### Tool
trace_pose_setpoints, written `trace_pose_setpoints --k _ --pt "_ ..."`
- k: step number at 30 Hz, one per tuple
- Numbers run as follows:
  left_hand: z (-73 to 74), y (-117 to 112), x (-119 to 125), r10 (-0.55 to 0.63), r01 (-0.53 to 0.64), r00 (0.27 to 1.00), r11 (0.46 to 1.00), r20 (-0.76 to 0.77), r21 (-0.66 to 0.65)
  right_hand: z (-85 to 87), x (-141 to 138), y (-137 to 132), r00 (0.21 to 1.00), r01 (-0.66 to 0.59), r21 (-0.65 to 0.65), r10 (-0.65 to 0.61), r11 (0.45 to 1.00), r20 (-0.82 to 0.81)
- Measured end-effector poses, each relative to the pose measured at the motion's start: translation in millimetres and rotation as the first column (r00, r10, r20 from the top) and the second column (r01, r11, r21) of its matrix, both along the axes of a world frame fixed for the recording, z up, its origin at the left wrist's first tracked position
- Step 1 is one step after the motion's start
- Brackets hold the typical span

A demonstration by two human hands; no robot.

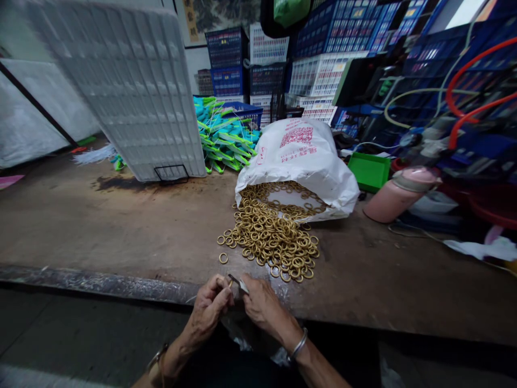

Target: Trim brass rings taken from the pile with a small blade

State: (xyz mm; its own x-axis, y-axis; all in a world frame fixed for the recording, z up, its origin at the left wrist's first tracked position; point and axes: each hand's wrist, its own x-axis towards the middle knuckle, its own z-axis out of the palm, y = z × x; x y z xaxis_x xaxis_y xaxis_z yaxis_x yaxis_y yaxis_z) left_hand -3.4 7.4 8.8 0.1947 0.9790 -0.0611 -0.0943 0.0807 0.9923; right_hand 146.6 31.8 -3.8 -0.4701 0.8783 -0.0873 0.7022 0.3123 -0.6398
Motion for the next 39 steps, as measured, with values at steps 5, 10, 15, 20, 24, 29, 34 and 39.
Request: trace_pose_setpoints --k 5,10,15,20,24,29,34,39 --pt "15.8 -8 -3 -0.058 0.061 0.989 0.998 0.138 -0.013 -2.7 -4 10 0.997 0.032 0.01 -0.033 0.999 0.07" --pt "2.1 -3 -14 0.051 -0.021 0.978 0.989 0.202 -0.148 1.8 -15 14 0.99 0.132 0.073 -0.135 0.989 0.049" --pt "-3.6 -4 -20 0.096 -0.057 0.978 0.977 0.187 -0.204 9.9 -26 1 0.999 0.014 0.138 -0.02 0.99 0.045" --pt "-4.7 -7 -20 0.099 -0.069 0.975 0.986 0.199 -0.15 13.3 -31 -3 0.993 -0.018 0.134 0.002 0.991 0.114" --pt "-6.6 -7 -21 0.079 -0.061 0.98 0.993 0.18 -0.106 11.3 -31 -3 0.987 -0.015 0.167 -0.012 0.986 0.159" --pt "-5.0 -8 -24 0.077 -0.069 0.988 0.996 0.137 -0.063 10.5 -31 -5 0.984 -0.02 0.172 -0.012 0.985 0.179" --pt "-4.7 -9 -24 0.078 -0.07 0.988 0.995 0.136 -0.065 11.5 -34 -8 0.977 -0.007 0.163 -0.028 0.987 0.213" --pt "-10.5 -12 -25 0.087 -0.078 0.985 0.995 0.149 -0.063 10.2 -34 -9 0.966 -0.028 0.146 -0.011 0.989 0.258"
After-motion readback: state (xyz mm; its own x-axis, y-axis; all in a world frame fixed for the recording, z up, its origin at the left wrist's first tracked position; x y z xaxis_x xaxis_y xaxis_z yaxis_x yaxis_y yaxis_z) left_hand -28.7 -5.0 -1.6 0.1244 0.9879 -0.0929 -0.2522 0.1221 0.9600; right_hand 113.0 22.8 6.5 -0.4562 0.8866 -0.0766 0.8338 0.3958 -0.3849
